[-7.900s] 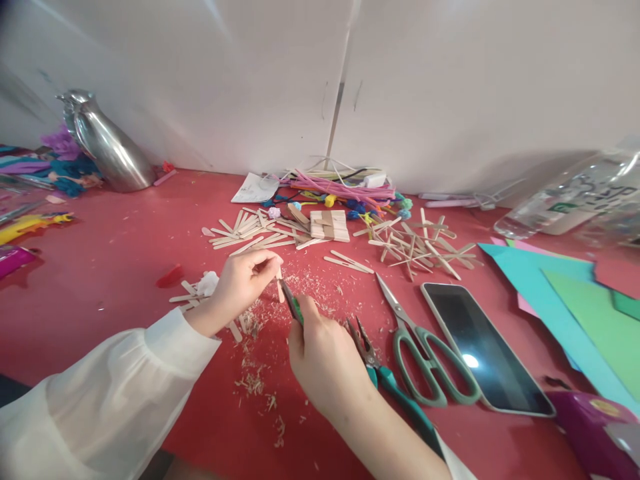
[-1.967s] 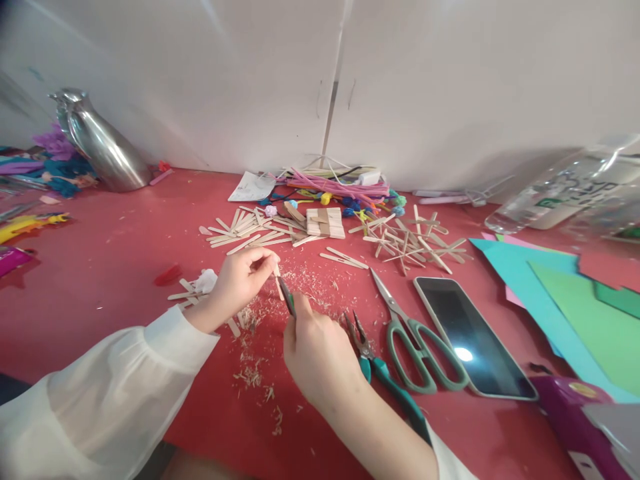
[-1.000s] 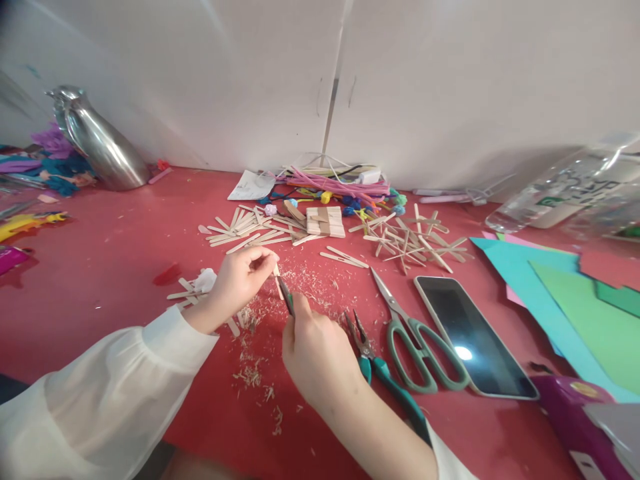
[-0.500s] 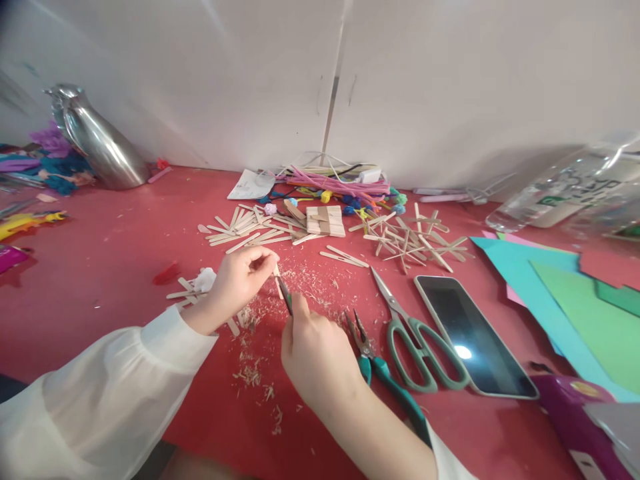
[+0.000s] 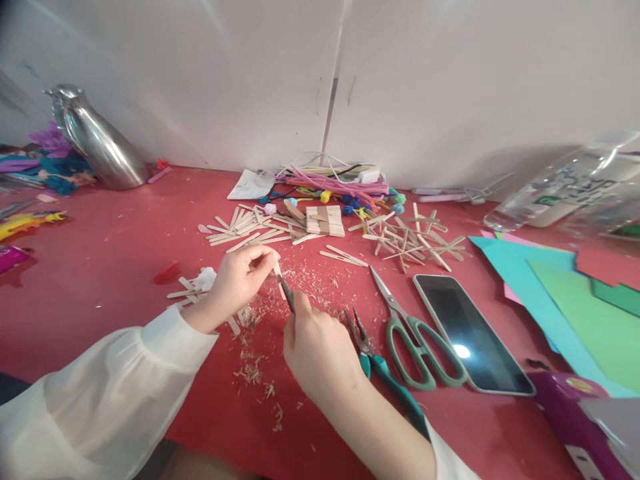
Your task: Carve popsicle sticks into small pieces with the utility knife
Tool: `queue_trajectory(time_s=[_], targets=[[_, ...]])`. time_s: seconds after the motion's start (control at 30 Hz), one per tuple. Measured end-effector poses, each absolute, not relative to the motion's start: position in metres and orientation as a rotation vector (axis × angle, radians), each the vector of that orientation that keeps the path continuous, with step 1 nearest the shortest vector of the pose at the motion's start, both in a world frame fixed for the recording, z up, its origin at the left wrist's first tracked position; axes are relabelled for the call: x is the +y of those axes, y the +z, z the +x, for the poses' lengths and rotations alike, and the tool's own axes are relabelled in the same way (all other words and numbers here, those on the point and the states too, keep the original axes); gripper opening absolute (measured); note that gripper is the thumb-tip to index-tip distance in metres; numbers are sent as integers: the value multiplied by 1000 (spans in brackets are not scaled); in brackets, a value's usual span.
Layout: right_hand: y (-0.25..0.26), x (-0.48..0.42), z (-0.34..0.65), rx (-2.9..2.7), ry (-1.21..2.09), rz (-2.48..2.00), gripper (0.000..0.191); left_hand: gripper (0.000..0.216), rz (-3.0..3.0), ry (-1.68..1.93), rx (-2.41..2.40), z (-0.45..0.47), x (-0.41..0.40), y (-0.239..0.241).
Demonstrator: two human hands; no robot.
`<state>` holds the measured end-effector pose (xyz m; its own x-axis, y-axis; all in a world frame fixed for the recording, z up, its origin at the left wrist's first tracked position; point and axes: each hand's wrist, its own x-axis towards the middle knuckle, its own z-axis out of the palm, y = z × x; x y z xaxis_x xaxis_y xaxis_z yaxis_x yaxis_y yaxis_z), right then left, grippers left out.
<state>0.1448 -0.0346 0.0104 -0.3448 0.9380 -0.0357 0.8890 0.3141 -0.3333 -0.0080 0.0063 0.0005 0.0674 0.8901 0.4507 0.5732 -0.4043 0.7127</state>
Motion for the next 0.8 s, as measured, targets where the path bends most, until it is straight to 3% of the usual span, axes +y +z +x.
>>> queue_trajectory(time_s=[0.3, 0.57, 0.8], targets=[[14, -27, 156, -1997, 758, -1517, 25, 23, 1471, 1456, 1254, -14, 13, 0], [12, -10, 157, -1563, 1305, -1367, 32, 9, 1038, 1394, 1099, -3, 8, 1], [14, -5, 165, -1399, 1149, -1322, 36, 6, 1253, 964, 997, -12, -1, 6]])
